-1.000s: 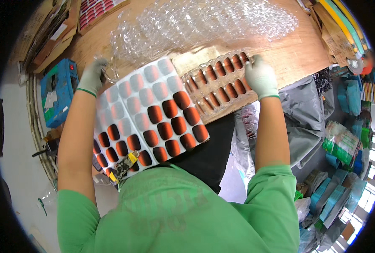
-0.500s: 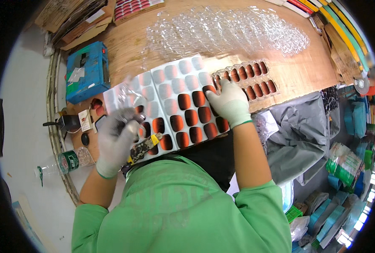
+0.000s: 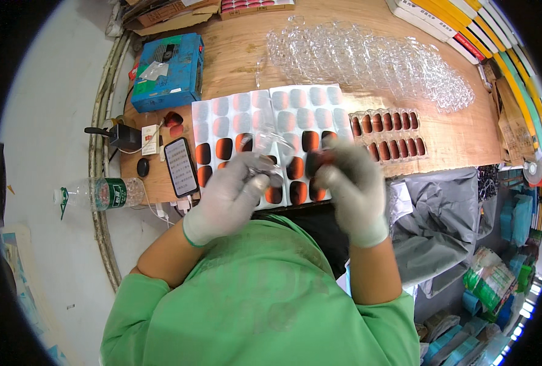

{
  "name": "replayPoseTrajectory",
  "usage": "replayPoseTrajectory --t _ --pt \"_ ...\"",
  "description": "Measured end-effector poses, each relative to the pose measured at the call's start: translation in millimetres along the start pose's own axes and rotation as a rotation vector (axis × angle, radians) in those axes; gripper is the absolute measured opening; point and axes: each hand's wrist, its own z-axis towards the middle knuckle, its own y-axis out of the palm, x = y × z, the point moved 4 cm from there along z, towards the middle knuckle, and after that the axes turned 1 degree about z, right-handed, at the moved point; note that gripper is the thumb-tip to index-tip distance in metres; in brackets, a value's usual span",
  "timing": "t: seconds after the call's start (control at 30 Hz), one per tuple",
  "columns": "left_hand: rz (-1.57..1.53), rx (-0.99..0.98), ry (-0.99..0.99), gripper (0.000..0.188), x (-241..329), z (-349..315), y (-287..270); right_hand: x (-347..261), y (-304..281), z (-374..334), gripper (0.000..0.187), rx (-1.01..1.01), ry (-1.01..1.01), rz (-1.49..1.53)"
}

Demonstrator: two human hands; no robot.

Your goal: The person repeatedly picks small dark cylindrical objects from a white tray, places them into clear plastic holders, and arranges the filled holders on the table. The process continues with multiple units being handled one at a time.

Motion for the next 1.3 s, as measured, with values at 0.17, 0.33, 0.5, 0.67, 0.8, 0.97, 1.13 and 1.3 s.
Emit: replayPoseTrajectory --t 0.17,0.33,0.5,0.67,0.8,0.97,1.13,1.3 --pt "-0.001 -0.146 0.003 0.031 18.6 6.3 9.9 -0.2 32.1 -23.7 0.024 0.102 -0.301 -0.196" --pt "0.100 -0.092 -0.010 0.031 17.3 4.4 5.6 -9.0 40.2 -23.3 0.013 0.096 -0.199 -0.119" --pt "0.148 -0.222 0.037 0.027 29.1 -7.1 -0.8 -6.9 32.1 -14.8 0.011 -0.175 0.113 -0.074" --pt "0.266 -0.247 0.120 0.024 30.3 -14.2 -0.7 -26.0 20.3 -12.9 0.014 -0.394 -0.115 -0.465" --pt "0.434 -0.192 0.107 0.024 34.2 -13.8 -0.8 -22.1 22.9 -13.7 0.014 -0.318 -0.161 -0.550" --pt "0.426 -0.111 0.064 0.020 27.6 -14.2 -2.5 -7.4 30.3 -14.2 0.016 -0.187 -0.093 -0.478" --pt "0.308 -0.164 0.038 0.019 33.1 -17.9 -6.8 -18.5 37.5 -18.0 0.014 -0.291 -0.157 -0.485" --pt "0.285 -0.199 0.074 0.018 49.0 -19.2 -13.3 -40.8 45.1 -25.8 0.011 -0.332 -0.295 -0.494"
